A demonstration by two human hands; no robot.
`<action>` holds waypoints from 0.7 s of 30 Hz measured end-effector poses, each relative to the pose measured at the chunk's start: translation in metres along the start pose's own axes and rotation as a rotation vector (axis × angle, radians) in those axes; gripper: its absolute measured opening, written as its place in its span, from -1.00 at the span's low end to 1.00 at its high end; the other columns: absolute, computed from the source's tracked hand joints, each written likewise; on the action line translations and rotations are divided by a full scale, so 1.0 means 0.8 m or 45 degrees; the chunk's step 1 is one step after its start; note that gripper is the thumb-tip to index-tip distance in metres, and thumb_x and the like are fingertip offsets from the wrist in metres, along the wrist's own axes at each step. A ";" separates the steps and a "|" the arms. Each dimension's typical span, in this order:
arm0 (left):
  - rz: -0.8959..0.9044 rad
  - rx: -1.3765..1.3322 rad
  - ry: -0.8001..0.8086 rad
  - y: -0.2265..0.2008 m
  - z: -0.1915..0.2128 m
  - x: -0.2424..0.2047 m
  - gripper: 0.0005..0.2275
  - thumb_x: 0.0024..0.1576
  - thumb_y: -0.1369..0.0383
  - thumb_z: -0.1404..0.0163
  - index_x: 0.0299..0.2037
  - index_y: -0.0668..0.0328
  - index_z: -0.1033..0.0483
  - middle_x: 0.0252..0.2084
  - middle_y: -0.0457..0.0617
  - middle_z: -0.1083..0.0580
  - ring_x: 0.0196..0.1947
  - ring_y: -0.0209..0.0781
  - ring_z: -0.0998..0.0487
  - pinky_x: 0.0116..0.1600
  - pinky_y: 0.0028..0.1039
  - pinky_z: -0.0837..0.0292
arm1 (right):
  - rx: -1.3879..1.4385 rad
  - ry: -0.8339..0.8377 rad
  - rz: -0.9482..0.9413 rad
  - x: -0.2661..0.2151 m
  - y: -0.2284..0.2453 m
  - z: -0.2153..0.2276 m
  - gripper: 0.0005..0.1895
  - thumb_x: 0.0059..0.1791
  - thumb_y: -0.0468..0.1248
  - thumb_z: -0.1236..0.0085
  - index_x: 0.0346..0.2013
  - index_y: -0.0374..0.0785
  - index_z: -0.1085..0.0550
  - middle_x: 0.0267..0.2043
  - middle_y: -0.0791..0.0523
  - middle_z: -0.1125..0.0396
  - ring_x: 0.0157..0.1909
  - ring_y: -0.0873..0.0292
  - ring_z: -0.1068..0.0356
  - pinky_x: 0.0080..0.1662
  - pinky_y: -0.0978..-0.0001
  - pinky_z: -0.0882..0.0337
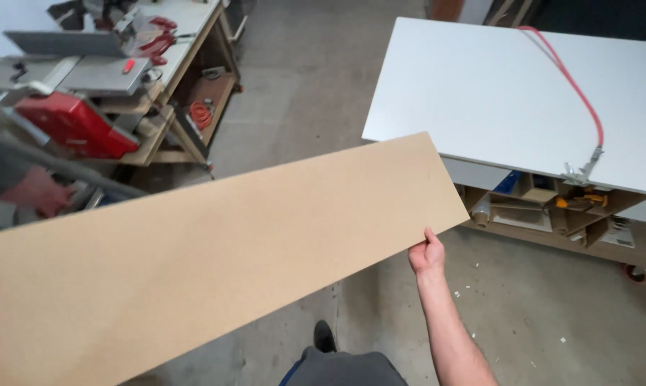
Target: Cleaning dust from a wooden board using a pneumatic air gun and then stacking the board with others.
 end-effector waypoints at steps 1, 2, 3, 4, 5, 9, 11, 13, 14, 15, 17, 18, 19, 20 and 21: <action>-0.016 0.006 -0.004 -0.031 -0.032 0.046 -0.42 0.48 -0.01 -0.02 0.08 0.64 -0.63 -0.01 0.54 -0.56 0.03 0.32 -0.54 -0.01 -0.01 -0.32 | 0.018 -0.002 0.035 0.010 0.016 -0.013 -0.58 0.09 -0.33 -0.05 0.25 -0.28 -0.32 0.30 -0.02 -0.34 0.28 0.01 -0.40 0.36 0.01 -0.37; -0.019 0.018 -0.001 -0.059 -0.072 0.075 -0.39 0.50 -0.03 0.00 0.10 0.66 -0.62 0.01 0.56 -0.56 0.05 0.34 -0.53 0.01 0.00 -0.31 | -0.015 -0.039 0.045 0.015 0.036 -0.013 -0.63 0.09 -0.33 -0.02 0.20 -0.28 -0.38 0.22 0.00 -0.39 0.22 0.06 -0.44 0.29 0.15 -0.43; -0.022 0.029 0.002 -0.092 -0.118 0.102 -0.36 0.53 -0.06 0.02 0.11 0.68 -0.61 0.04 0.57 -0.55 0.08 0.36 -0.53 0.02 0.01 -0.30 | -0.047 -0.077 0.055 0.020 0.055 -0.013 -0.67 0.08 -0.33 0.01 0.15 -0.28 -0.45 0.15 0.03 -0.45 0.16 0.11 -0.47 0.22 0.28 -0.48; -0.017 0.038 0.027 -0.113 -0.160 0.124 -0.36 0.53 -0.06 0.02 0.11 0.68 -0.61 0.04 0.57 -0.55 0.08 0.36 -0.53 0.02 0.01 -0.30 | -0.057 -0.100 0.063 0.031 0.069 -0.007 -0.67 0.08 -0.33 0.01 0.15 -0.28 -0.45 0.15 0.03 -0.45 0.16 0.11 -0.47 0.22 0.28 -0.48; -0.035 0.277 0.158 -0.133 -0.211 0.146 -0.26 0.51 -0.13 0.23 0.06 0.68 -0.65 0.03 0.61 -0.56 0.08 0.49 -0.53 0.07 0.03 -0.32 | -0.062 -0.135 0.100 0.042 0.085 -0.002 -0.66 0.08 -0.34 0.01 0.16 -0.27 -0.45 0.16 0.02 -0.45 0.16 0.10 -0.48 0.21 0.25 -0.49; -0.090 0.591 0.433 -0.234 -0.379 0.208 -0.11 0.36 -0.28 0.48 0.07 0.58 -0.65 0.13 0.53 -0.55 0.19 0.47 -0.49 0.25 -0.02 -0.30 | -0.047 -0.300 0.232 0.116 0.149 0.044 -0.67 0.06 -0.37 -0.03 0.13 -0.22 -0.46 0.13 0.03 -0.47 0.13 0.11 -0.51 0.18 0.23 -0.54; -0.048 0.524 0.473 -0.295 -0.446 0.223 -0.10 0.32 -0.30 0.44 0.09 0.62 -0.63 0.15 0.54 -0.52 0.20 0.45 -0.48 0.25 -0.04 -0.29 | -0.025 -0.339 0.261 0.142 0.174 0.064 -0.70 0.07 -0.35 -0.05 0.11 -0.21 -0.47 0.11 0.04 -0.49 0.12 0.13 -0.52 0.17 0.25 -0.55; 0.006 0.442 0.502 -0.343 -0.512 0.238 -0.08 0.28 -0.31 0.39 0.10 0.66 -0.60 0.17 0.54 -0.50 0.21 0.43 -0.46 0.24 -0.06 -0.28 | -0.012 -0.360 0.286 0.171 0.192 0.067 -0.72 0.07 -0.33 -0.08 0.09 -0.20 -0.48 0.10 0.05 -0.50 0.12 0.14 -0.53 0.15 0.27 -0.57; 0.138 0.221 0.512 -0.365 -0.545 0.244 -0.16 0.19 -0.27 0.16 0.13 0.63 -0.56 0.19 0.44 -0.49 0.18 0.37 -0.48 0.18 -0.08 -0.31 | 0.004 -0.336 0.276 0.185 0.200 0.064 -0.73 0.08 -0.32 -0.05 0.08 -0.18 -0.48 0.10 0.07 -0.50 0.13 0.15 -0.52 0.17 0.27 -0.55; 0.269 -0.004 0.522 -0.389 -0.579 0.247 -0.19 0.10 -0.24 -0.07 0.15 0.60 -0.52 0.20 0.33 -0.48 0.14 0.30 -0.50 0.12 -0.10 -0.33 | 0.020 -0.311 0.267 0.199 0.210 0.060 -0.74 0.09 -0.30 -0.03 0.08 -0.16 -0.49 0.11 0.09 -0.49 0.15 0.16 -0.51 0.20 0.28 -0.53; 0.317 -0.114 0.421 -0.399 -0.650 0.274 -0.25 0.08 -0.19 -0.13 0.08 0.56 -0.55 0.12 0.27 -0.53 0.07 0.22 -0.54 0.09 -0.13 -0.35 | -0.002 -0.349 0.270 0.224 0.226 0.067 -0.75 0.10 -0.29 -0.02 0.07 -0.14 -0.49 0.09 0.11 -0.50 0.14 0.19 -0.52 0.18 0.31 -0.53; 0.338 -0.221 0.313 -0.420 -0.674 0.305 -0.31 0.05 -0.15 -0.18 0.00 0.52 -0.59 0.03 0.20 -0.57 0.00 0.14 -0.57 0.06 -0.17 -0.37 | 0.004 -0.383 0.279 0.239 0.225 0.066 -0.77 0.11 -0.27 -0.02 0.06 -0.12 -0.50 0.08 0.13 -0.50 0.13 0.22 -0.52 0.17 0.34 -0.54; 0.315 -0.222 0.308 -0.446 -0.683 0.311 -0.31 0.05 -0.15 -0.18 0.00 0.52 -0.59 0.03 0.20 -0.57 0.00 0.14 -0.57 0.06 -0.17 -0.37 | 0.026 -0.377 0.285 0.256 0.230 0.065 -0.77 0.11 -0.27 -0.02 0.06 -0.12 -0.50 0.08 0.13 -0.50 0.13 0.22 -0.52 0.17 0.34 -0.54; 0.312 -0.154 0.296 -0.470 -0.698 0.311 -0.28 0.02 -0.18 -0.17 0.01 0.53 -0.59 0.07 0.28 -0.55 0.06 0.22 -0.54 0.12 -0.17 -0.36 | 0.004 -0.401 0.259 0.271 0.239 0.070 -0.75 0.11 -0.24 -0.02 0.08 -0.10 -0.48 0.11 0.12 -0.49 0.15 0.22 -0.50 0.21 0.32 -0.51; 0.308 -0.086 0.282 -0.493 -0.712 0.311 -0.24 -0.01 -0.20 -0.16 0.02 0.55 -0.60 0.11 0.35 -0.53 0.12 0.31 -0.51 0.18 -0.16 -0.35 | -0.018 -0.424 0.231 0.285 0.247 0.075 -0.73 0.11 -0.21 -0.03 0.11 -0.08 -0.47 0.13 0.12 -0.47 0.18 0.22 -0.48 0.25 0.30 -0.48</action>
Point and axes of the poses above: each hand's wrist, its own x-axis towards the middle knuckle, its own z-axis out of the back of the hand, y = z × x, the point moved 9 cm from there along x, towards the middle knuckle
